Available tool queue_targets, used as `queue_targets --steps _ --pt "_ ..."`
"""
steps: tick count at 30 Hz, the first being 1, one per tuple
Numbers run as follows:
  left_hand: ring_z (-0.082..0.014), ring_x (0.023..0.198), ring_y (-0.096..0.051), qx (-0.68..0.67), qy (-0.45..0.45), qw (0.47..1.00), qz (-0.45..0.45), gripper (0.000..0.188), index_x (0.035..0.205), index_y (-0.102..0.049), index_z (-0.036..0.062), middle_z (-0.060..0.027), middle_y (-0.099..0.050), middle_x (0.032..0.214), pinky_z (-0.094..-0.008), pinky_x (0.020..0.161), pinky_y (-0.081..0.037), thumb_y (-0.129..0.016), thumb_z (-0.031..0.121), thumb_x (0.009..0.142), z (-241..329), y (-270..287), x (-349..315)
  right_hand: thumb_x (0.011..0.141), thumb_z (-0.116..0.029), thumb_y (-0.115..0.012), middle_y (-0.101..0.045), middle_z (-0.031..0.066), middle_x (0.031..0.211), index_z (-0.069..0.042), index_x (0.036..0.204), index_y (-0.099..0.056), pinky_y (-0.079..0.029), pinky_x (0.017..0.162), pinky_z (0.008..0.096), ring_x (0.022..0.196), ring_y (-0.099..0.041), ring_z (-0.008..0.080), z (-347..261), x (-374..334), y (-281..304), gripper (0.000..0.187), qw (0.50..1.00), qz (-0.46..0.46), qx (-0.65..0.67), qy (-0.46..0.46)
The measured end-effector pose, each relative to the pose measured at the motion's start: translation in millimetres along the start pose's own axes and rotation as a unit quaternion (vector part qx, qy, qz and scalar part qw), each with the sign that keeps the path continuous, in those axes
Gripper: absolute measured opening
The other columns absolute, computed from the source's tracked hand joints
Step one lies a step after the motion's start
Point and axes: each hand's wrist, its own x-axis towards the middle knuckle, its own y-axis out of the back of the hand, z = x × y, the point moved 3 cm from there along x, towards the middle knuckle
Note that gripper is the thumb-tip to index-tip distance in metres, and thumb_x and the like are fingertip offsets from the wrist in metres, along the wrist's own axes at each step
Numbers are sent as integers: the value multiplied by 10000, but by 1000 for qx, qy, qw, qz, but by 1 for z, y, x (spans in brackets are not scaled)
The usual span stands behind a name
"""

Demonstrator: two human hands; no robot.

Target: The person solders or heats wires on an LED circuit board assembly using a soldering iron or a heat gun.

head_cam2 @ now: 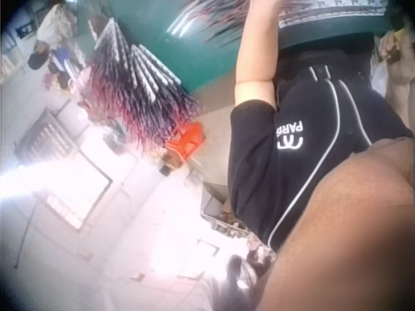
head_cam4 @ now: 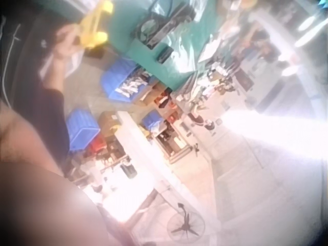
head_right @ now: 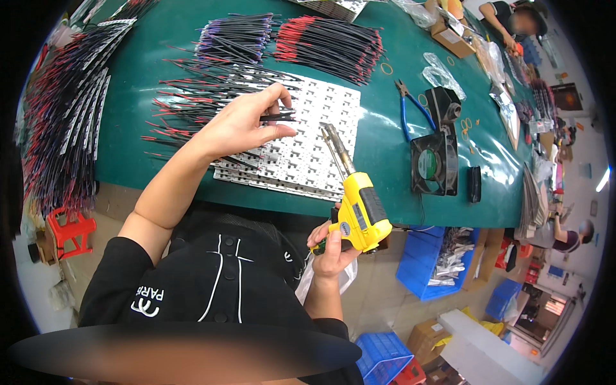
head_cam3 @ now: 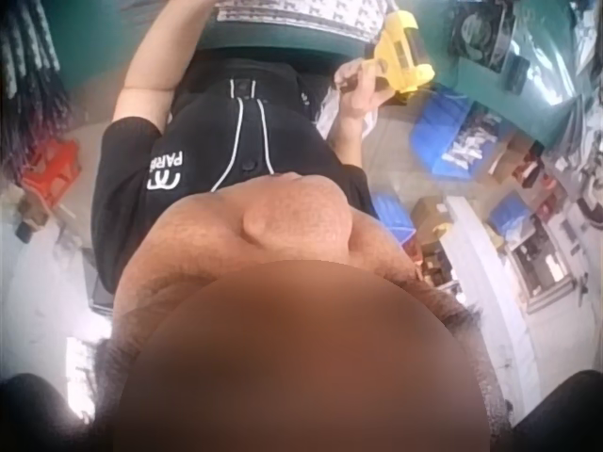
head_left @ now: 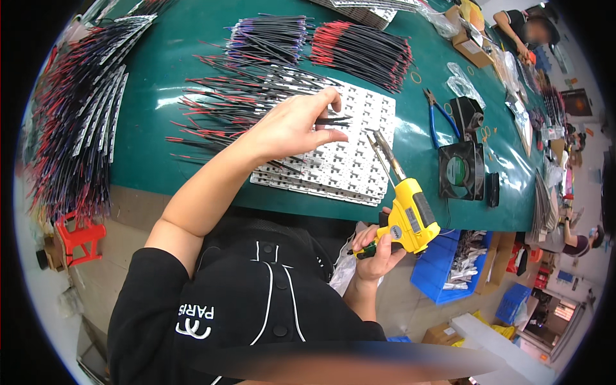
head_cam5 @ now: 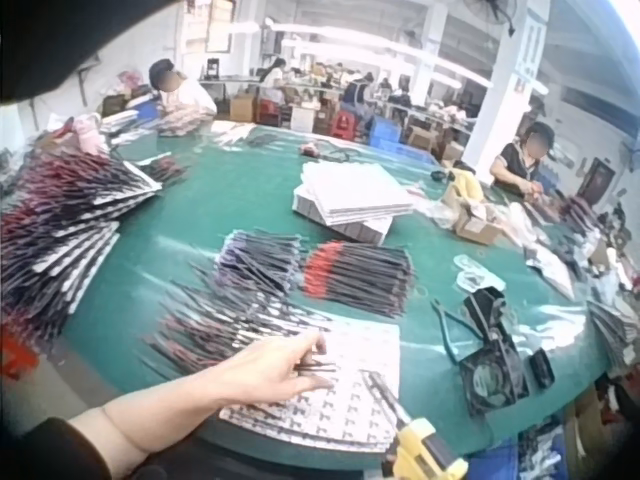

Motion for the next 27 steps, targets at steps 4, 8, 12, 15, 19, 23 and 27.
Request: queue_targets --steps 4,8,12,15,19,23,27 --pt "-171 595 -467 -68 -22 997 -3 200 889 -520 6 -80 -516 648 -306 585 -403 -657 135 822 -25 -19 3 897 -196 -475 -461 83 565 118 1214 -356 -409 380 254 395 -443 143 0 -3 0 462 1000 4 -4 -9" --pt "-144 557 -449 -56 -14 998 -38 153 904 -534 12 -72 -537 636 -298 564 -394 -627 113 837 -24 -19 3 898 -194 -475 -460 85 565 120 1208 -359 -410 382 256 399 -444 144 3 -4 2 457 1000 12 -3 -21" --pt "-114 560 -450 -61 11 998 -15 159 931 -563 7 -59 -559 646 -283 568 -403 -638 114 838 -25 -19 3 901 -194 -474 -460 83 565 120 1203 -362 -413 383 258 401 -444 143 1 -3 -1 450 1000 2 -7 -18" --pt "-90 594 -462 -67 -25 997 14 169 950 -596 7 -54 -577 677 -259 571 -404 -654 112 830 -30 -19 5 902 -196 -477 -462 81 566 120 1205 -361 -414 382 258 396 -441 142 3 -4 -1 453 1000 1 -1 -16" --pt "-68 634 -460 -123 -30 991 36 165 959 -633 11 -37 -568 711 -237 575 -401 -673 72 810 -36 -22 2 903 -96 -464 -487 92 608 94 1265 -319 -452 411 255 444 -462 128 7 -4 2 433 998 -33 46 -18" --pt "-67 630 -447 -104 23 994 28 180 967 -617 7 -14 -535 702 -235 576 -397 -678 58 806 -21 -11 2 906 -98 -463 -488 93 610 95 1263 -319 -452 408 254 444 -463 128 7 -4 1 431 999 -26 43 -16" --pt "-56 673 -432 -99 7 995 -17 182 952 -575 4 8 -508 731 -221 604 -388 -673 79 819 -11 -6 3 904 -97 -463 -489 94 611 96 1262 -321 -454 408 255 441 -462 127 7 -5 1 430 999 -27 43 -15"
